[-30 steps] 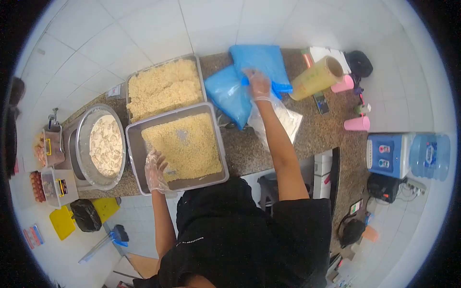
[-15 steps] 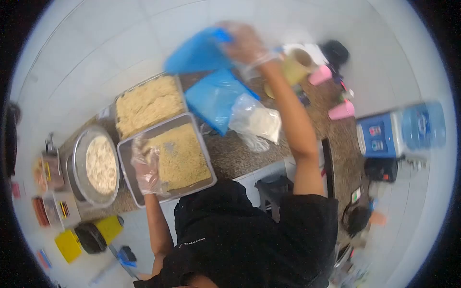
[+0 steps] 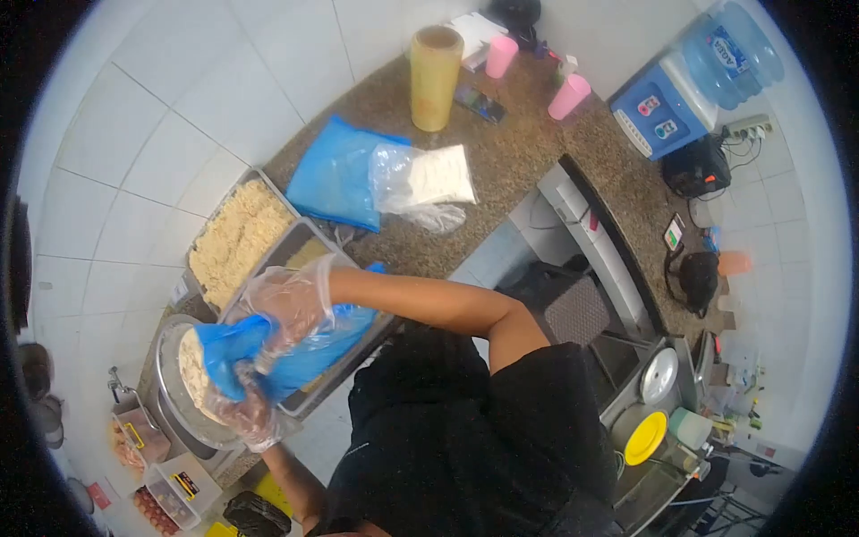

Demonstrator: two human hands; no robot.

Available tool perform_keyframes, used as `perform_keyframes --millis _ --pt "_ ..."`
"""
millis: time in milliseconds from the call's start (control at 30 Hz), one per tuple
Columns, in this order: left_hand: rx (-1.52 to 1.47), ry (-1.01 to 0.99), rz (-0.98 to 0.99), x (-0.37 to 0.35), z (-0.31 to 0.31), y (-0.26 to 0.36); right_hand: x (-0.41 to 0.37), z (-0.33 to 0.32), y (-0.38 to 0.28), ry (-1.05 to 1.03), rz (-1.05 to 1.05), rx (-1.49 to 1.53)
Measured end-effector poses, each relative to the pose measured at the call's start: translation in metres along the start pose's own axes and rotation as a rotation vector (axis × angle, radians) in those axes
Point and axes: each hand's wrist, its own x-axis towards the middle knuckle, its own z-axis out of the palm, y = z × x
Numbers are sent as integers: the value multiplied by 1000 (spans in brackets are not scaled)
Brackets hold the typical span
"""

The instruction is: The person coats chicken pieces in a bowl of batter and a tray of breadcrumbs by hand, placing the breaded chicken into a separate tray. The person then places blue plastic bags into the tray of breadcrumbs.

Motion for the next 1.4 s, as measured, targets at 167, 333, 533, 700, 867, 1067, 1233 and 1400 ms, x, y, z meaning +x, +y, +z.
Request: perform_keyframes --millis 167,333,533,700,867,1067,1233,1400 --pt "76 70 -314 -18 -5 -18 -3 36 11 0 99 148" --pt "406 226 -216 -80 41 -113 10 84 55 20 161 136" --pt "27 121 -991 -71 76 -70 9 111 120 214 270 257" --pt "-223 -171 -910 -119 51 -77 11 130 153 529 -29 200" --pt "-502 -197 -1079 -129 50 -78 2 114 148 386 84 297" --pt "-239 -230 -1193 -131 73 -122 -21 116 135 38 201 58" --pt "561 -286 -291 -104 96 -117 -35 129 140 84 80 14" --pt "414 -374 -475 -79 118 -143 -49 78 148 -17 129 239"
